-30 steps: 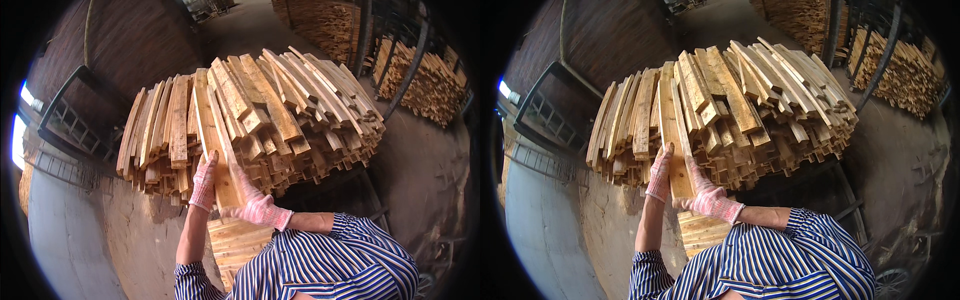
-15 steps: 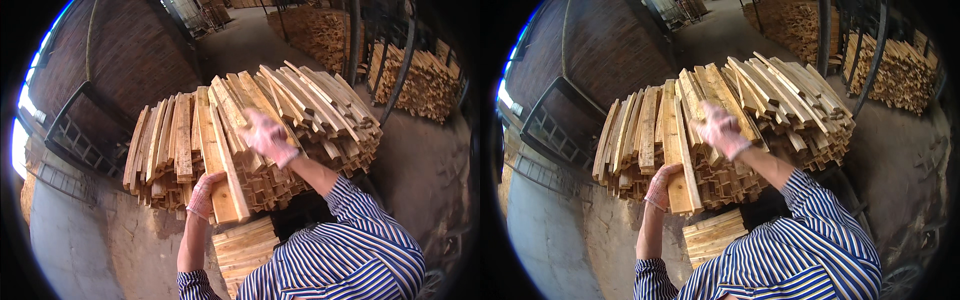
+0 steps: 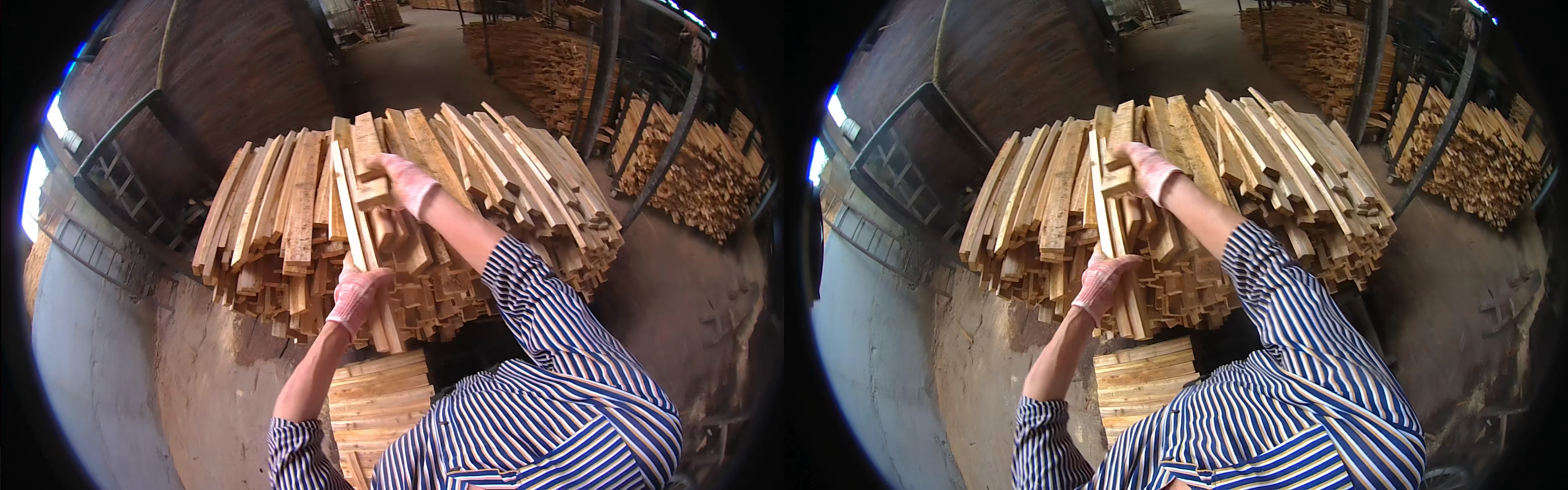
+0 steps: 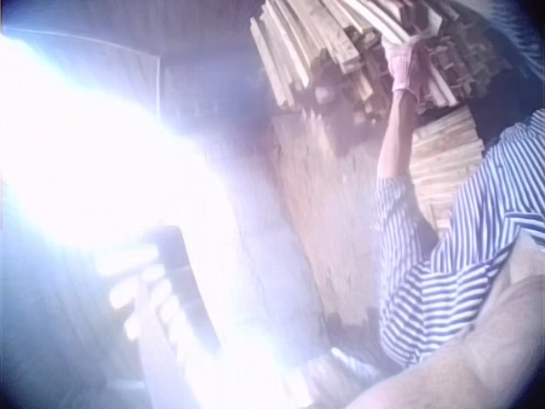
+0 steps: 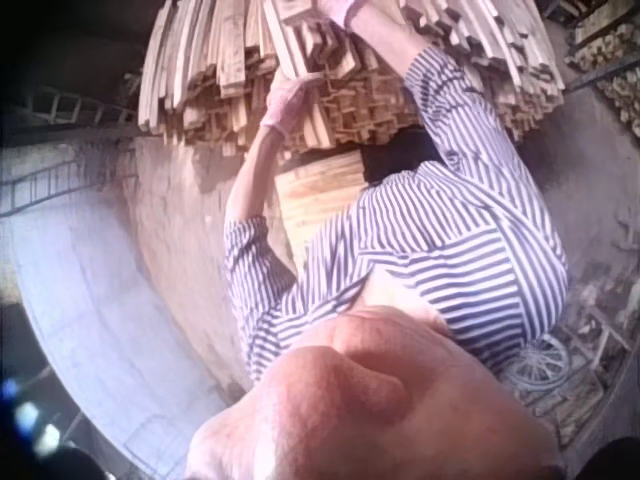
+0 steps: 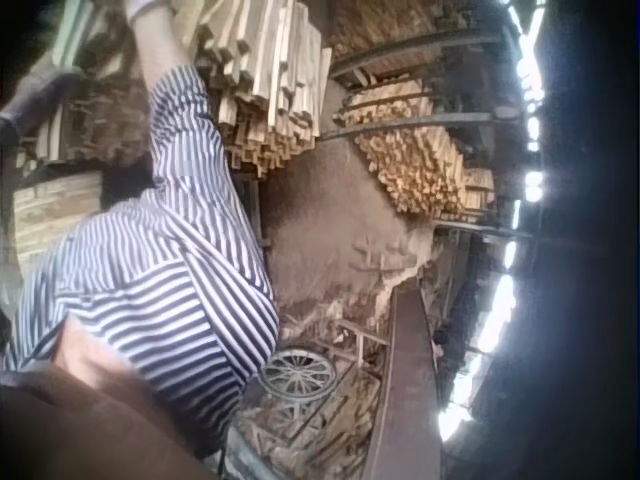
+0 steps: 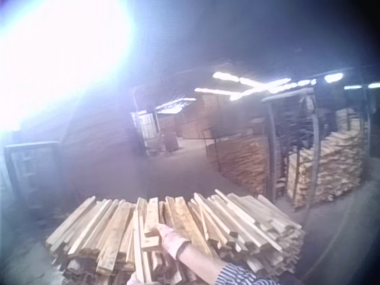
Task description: The person repeatedly picks up wooden planks from a large pile and places them onto a wooden pallet on the floor. The person wears pink gloves and a striped shirt while organizing the planks into a neat stack.
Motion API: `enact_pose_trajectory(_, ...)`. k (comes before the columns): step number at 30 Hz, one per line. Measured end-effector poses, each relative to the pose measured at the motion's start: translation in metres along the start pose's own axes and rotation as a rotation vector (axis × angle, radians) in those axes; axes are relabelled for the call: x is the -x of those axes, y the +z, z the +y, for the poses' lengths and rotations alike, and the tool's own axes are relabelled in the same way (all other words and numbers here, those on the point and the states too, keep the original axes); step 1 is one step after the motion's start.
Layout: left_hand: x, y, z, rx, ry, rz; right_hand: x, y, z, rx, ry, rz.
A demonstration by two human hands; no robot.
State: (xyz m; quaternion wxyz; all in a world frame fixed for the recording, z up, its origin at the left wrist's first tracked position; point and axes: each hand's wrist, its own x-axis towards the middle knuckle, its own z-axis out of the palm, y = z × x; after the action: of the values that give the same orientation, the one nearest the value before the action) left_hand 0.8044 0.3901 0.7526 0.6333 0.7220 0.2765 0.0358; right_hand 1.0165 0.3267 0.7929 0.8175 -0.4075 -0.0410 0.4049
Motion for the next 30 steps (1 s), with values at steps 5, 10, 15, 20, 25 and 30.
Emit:
enact_pose_trajectory(5, 0.024, -0.044, -0.012, 0.263, 0.079, -0.128, 0.069, -0.033, -0.005, 0.236, -0.039, -0.069)
enact_pose_trajectory(10, 0.07, -0.023, -0.025, 0.602, -0.08, 0.093, 0.223, -0.023, 0.085, 0.931, -0.203, -0.18)
enact_pose_trajectory(15, 0.053, 0.018, -0.086, 0.74, 0.012, -0.076, 0.245, -0.055, 0.147, 1.255, -0.086, -0.016)
enact_pose_trajectory(20, 0.124, 0.053, -0.15, 0.729, 0.052, -0.005, 0.317, -0.092, 0.205, 1.389, -0.385, -0.042)
enact_pose_trajectory(25, 0.204, -0.028, -0.183, 1.059, 0.19, -0.106, 0.382, -0.132, 0.274, 1.725, -0.306, -0.266)
enact_pose_trajectory(30, 0.263, -0.087, -0.33, 1.235, 0.366, -0.013, 0.355, -0.07, 0.345, 1.182, -0.049, -0.483)
